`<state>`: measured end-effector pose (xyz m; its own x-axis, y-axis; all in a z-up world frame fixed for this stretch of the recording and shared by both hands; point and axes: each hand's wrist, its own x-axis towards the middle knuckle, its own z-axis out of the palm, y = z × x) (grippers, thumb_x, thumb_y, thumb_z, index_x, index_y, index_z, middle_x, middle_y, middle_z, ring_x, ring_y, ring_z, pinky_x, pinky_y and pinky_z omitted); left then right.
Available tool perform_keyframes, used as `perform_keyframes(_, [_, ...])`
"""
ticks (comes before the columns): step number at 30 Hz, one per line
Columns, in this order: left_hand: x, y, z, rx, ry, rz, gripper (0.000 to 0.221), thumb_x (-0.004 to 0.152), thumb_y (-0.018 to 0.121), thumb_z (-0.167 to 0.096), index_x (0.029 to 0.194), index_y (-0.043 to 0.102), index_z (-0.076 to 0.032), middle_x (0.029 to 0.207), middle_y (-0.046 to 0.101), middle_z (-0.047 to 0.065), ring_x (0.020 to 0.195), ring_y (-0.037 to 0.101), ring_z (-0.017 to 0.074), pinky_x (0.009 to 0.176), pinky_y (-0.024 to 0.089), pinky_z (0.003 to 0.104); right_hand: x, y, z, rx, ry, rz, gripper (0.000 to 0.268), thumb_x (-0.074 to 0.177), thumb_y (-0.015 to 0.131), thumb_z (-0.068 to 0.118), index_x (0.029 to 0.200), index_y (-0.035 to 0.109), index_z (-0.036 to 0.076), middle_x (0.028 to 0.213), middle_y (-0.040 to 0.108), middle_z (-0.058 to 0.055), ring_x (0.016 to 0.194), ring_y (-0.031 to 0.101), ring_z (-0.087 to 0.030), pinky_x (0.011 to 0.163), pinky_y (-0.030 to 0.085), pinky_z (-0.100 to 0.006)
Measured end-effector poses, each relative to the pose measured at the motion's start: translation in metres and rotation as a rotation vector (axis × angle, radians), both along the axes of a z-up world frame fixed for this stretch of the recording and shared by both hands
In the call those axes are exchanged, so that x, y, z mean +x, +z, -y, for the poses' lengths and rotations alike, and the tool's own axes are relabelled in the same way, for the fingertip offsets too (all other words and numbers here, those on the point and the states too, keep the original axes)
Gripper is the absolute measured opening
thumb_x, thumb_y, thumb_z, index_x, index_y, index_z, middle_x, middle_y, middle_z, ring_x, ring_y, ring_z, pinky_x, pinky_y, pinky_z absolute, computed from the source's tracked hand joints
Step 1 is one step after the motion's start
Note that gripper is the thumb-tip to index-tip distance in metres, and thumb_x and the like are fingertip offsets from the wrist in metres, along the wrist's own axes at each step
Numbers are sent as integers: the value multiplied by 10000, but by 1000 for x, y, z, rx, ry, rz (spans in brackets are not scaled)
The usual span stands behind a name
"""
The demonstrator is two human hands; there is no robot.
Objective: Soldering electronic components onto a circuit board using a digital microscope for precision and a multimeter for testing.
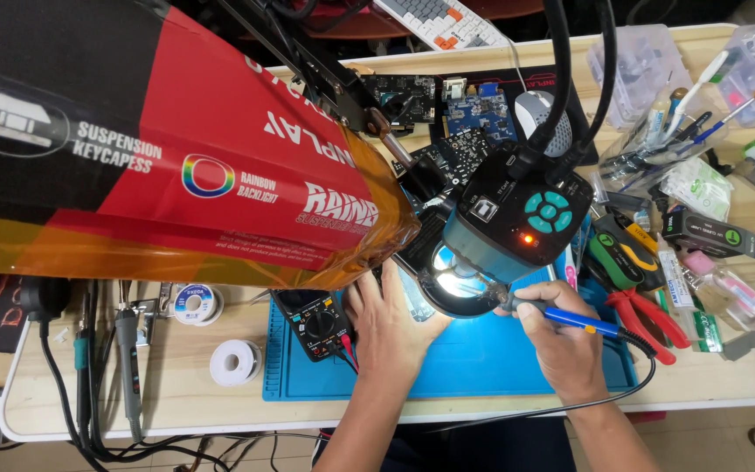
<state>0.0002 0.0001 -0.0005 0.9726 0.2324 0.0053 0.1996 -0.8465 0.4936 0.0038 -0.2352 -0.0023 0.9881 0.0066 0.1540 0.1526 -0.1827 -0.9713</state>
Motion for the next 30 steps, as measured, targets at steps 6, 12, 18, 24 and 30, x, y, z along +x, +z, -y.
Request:
perform_keyframes(6, [0,-2,0,3,7,9,1292,663,1074,-589,1660,379,-150,1627,353,205,1533,307,469,1168,414,668,0,-6,3,-3,-9,-16,160,995,673,131,1093,737,22,1021,746,-138,937,911,-362,827,715,-371])
perform_keyframes(12, [0,1,0,-12,4,-16,1305,692,1065,-585,1690,344,-151,1656,317,206,1554,279,466,1179,403,674,0,1,-1,-8,-8,-8,134,990,657,101,1072,731,25,1001,780,-159,941,910,-358,824,727,-383])
perform_keyframes(18, [-1,1,0,-8,1,-1,1309,687,1064,-581,1691,346,-145,1666,319,206,1563,275,468,1178,410,668,0,-8,3,-11,-18,-4,138,1002,665,91,1096,735,19,1016,738,-131,929,911,-365,820,714,-362])
perform_keyframes(24, [0,1,0,-11,0,-15,1317,688,1065,-585,1695,340,-146,1670,315,206,1565,273,466,1186,400,667,-1,0,-1,2,-12,-4,135,992,659,111,1074,726,27,1004,771,-156,931,908,-357,834,724,-390])
perform_keyframes(30, [-1,-2,0,-2,-1,40,1319,649,1082,-571,1672,373,-135,1630,354,206,1528,316,467,1161,423,665,-1,-1,-1,0,-18,-9,123,992,655,83,1067,732,25,1002,751,-146,934,910,-378,835,729,-398])
